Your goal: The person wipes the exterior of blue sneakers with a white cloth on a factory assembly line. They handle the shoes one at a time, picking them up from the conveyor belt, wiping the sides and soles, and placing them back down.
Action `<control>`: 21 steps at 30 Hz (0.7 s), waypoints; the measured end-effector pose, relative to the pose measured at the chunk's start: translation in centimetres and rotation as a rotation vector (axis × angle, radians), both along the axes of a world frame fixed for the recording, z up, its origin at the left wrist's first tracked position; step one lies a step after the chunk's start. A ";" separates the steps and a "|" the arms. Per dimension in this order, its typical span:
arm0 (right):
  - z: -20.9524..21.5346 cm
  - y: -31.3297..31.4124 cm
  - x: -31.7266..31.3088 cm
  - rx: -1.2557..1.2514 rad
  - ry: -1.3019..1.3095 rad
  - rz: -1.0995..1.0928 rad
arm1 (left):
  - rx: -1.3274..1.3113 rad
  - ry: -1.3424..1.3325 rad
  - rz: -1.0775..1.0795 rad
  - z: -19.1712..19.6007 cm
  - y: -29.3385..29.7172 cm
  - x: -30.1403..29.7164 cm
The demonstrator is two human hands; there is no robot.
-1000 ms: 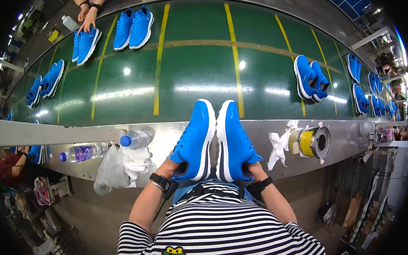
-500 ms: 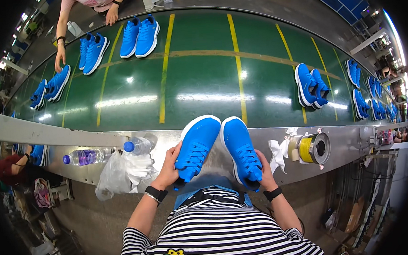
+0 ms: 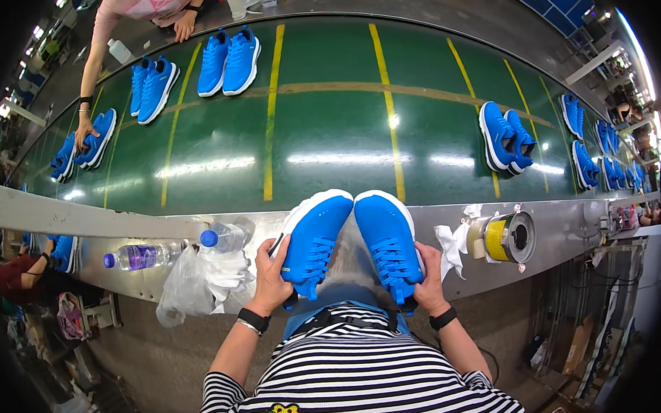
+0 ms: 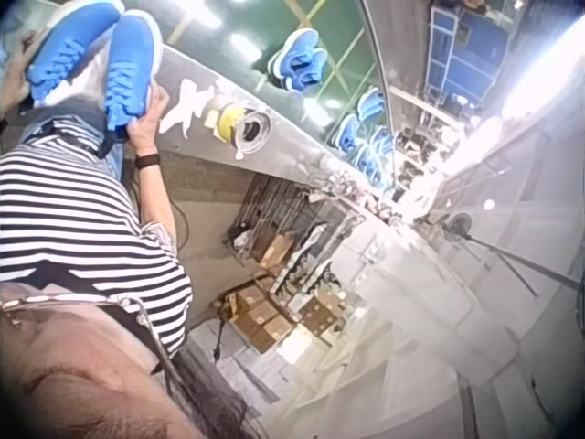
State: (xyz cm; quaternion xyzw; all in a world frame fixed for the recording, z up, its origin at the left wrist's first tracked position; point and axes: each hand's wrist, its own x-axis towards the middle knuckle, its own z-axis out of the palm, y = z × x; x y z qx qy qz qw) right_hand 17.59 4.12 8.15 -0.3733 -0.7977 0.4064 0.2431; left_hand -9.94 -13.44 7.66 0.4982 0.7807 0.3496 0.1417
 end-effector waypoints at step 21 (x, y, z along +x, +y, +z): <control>-2.3 0.0 -2.5 -0.284 -0.024 -0.165 | -0.143 -0.425 0.148 -5.0 0.6 -0.9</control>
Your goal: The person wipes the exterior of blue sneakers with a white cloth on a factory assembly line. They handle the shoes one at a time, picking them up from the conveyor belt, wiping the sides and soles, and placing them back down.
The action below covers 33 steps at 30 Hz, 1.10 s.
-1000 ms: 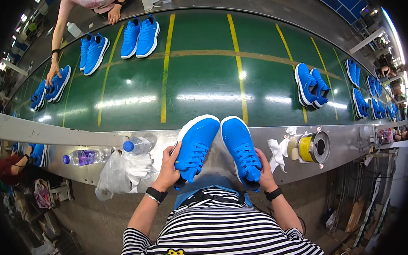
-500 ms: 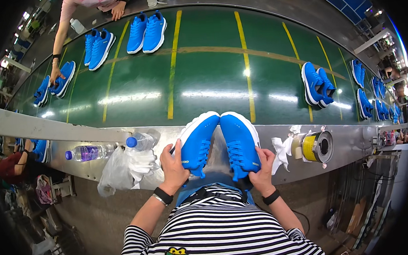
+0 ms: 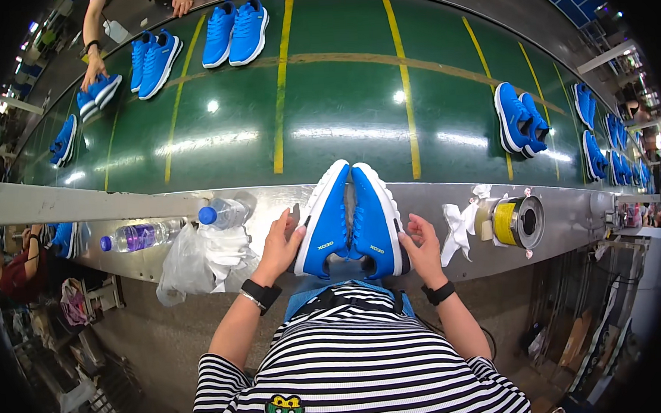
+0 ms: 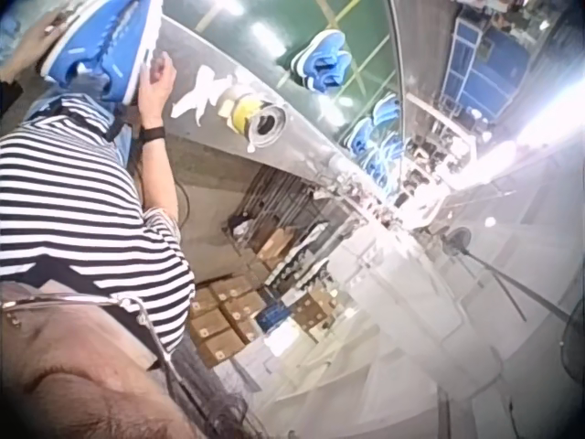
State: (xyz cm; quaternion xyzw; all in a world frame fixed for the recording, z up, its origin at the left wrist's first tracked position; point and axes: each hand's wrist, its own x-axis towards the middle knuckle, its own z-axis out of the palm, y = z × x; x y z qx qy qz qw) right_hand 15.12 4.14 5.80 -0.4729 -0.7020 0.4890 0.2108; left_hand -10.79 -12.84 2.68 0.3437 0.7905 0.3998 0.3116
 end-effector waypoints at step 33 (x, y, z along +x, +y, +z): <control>-0.4 3.9 -1.8 -0.720 0.295 -0.046 | -0.006 -0.546 0.044 3.2 4.2 -2.3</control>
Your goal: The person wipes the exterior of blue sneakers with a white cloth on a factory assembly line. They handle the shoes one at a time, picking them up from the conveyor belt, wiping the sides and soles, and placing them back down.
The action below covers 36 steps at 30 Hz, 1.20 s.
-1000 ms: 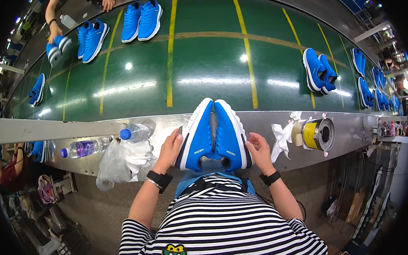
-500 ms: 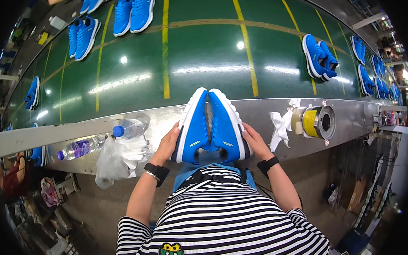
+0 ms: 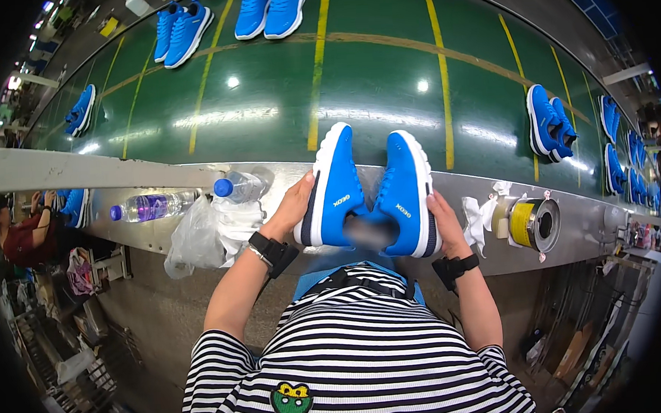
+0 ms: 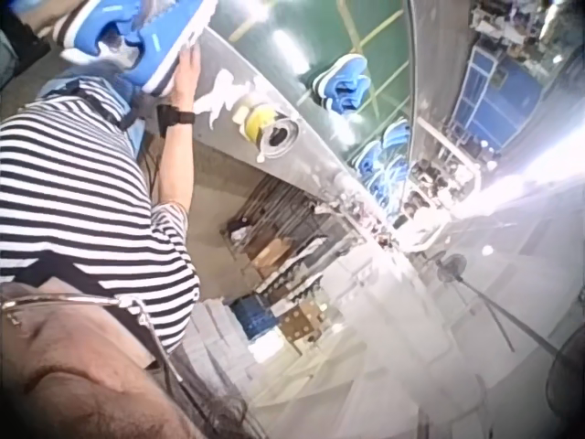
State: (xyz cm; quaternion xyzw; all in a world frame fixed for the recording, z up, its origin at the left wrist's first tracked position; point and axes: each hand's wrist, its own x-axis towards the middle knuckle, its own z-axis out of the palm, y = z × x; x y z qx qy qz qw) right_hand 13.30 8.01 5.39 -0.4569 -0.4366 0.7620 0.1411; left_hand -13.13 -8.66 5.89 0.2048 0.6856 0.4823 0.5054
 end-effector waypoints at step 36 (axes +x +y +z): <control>5.4 0.0 -9.1 -0.673 0.498 -0.472 | 0.252 -1.210 0.536 -0.2 6.2 2.1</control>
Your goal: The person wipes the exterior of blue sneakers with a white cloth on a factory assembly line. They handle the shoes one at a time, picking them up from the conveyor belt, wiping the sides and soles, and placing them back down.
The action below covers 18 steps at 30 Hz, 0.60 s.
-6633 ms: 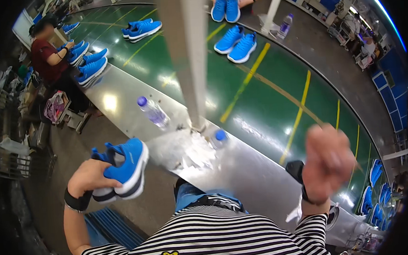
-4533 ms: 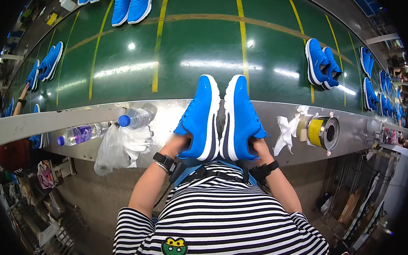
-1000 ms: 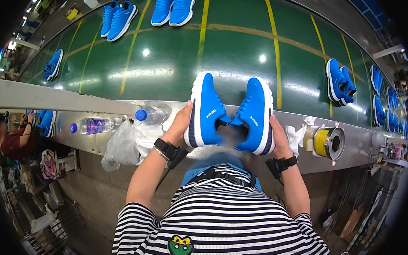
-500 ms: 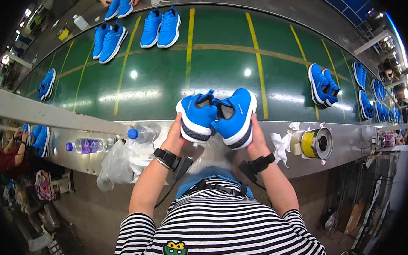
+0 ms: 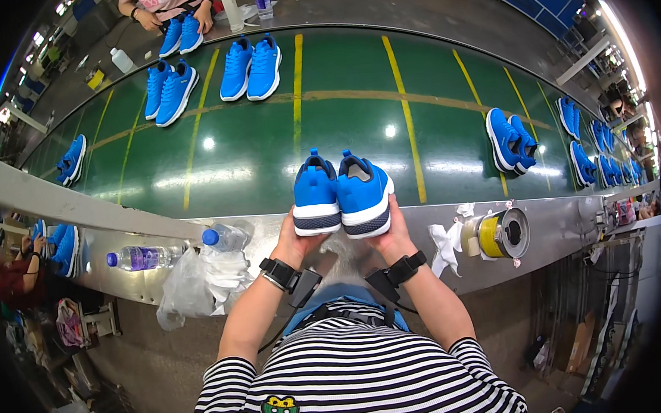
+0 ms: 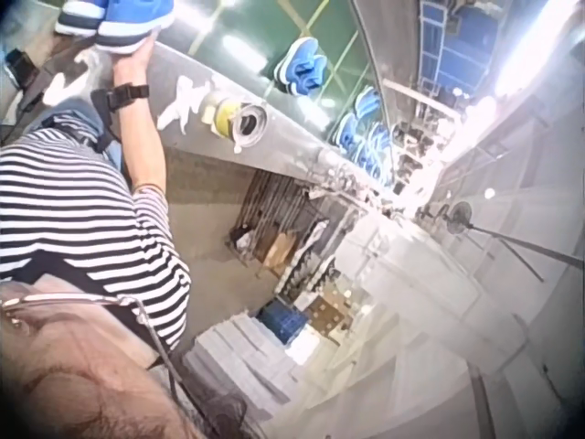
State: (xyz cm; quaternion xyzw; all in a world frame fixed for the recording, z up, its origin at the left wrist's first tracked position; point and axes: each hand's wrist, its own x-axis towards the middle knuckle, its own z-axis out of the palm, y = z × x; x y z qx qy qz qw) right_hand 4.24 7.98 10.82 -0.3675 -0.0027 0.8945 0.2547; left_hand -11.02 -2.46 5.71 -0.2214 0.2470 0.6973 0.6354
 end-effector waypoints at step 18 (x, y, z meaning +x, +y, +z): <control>-3.9 -1.4 4.0 0.256 -0.032 0.149 | -0.020 0.324 -0.111 -0.4 -3.3 1.7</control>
